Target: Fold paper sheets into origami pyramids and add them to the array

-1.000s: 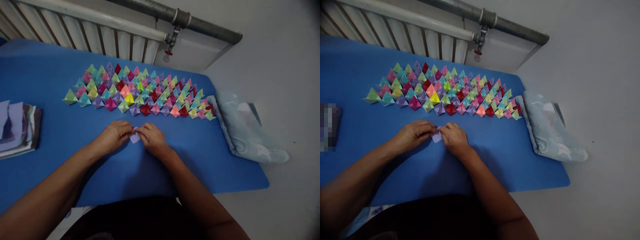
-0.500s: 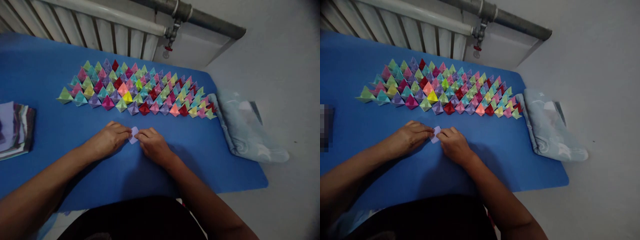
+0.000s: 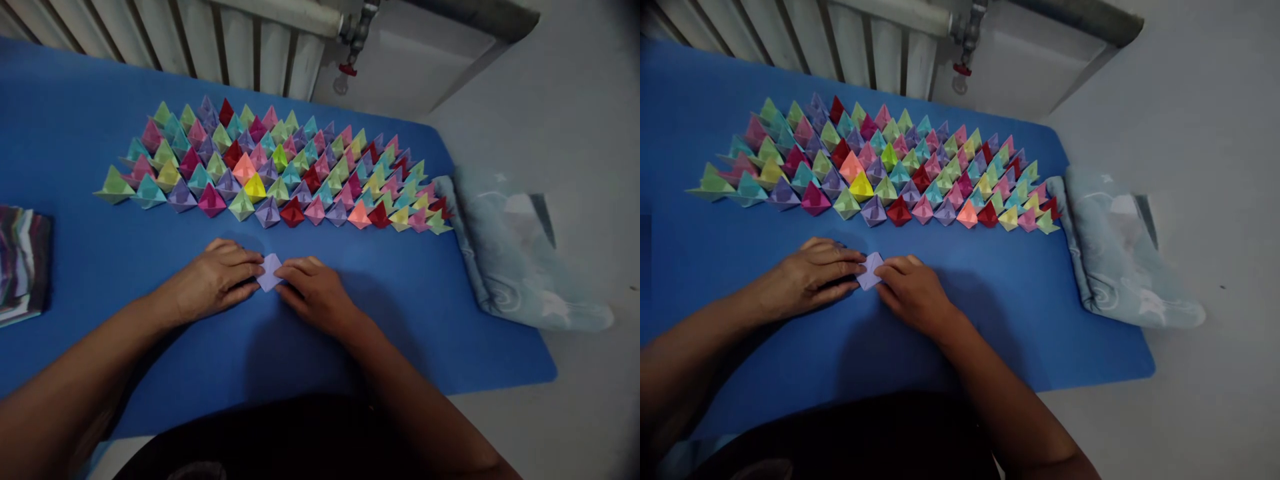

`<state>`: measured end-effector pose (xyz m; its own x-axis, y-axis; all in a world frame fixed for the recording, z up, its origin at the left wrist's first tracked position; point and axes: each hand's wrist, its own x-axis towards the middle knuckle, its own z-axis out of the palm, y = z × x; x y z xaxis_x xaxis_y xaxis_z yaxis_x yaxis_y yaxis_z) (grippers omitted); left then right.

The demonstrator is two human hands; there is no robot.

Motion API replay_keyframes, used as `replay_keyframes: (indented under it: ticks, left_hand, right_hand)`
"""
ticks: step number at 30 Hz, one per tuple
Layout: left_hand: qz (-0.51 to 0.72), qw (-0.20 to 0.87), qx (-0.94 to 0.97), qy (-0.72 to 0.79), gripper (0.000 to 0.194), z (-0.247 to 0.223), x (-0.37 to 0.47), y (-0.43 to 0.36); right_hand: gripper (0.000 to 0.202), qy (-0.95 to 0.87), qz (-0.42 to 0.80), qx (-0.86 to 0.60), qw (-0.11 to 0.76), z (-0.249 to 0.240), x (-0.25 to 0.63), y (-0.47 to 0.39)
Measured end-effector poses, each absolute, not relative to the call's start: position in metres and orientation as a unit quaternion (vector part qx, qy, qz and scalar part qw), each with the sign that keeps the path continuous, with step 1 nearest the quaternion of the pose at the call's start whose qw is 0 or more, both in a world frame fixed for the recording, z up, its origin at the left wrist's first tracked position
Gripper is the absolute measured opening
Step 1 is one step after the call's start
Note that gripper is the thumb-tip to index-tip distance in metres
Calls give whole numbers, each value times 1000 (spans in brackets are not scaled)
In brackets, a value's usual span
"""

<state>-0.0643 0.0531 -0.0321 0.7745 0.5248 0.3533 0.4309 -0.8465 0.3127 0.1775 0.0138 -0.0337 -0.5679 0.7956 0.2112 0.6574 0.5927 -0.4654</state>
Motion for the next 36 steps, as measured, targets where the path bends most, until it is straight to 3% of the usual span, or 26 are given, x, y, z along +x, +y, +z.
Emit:
replay_keyframes:
  ticks: [18, 27, 36]
  left_hand:
    - [226, 107, 929, 272, 28, -35, -63, 56]
    - [230, 113, 922, 289, 21, -37, -61, 54]
    - [251, 146, 890, 352, 28, -40, -57, 54]
  right_hand:
    - [24, -875, 150, -422, 184, -33, 178, 17]
    - [21, -860, 160, -447, 190, -31, 175, 13]
    - [21, -805, 203, -500, 247, -32, 169, 12]
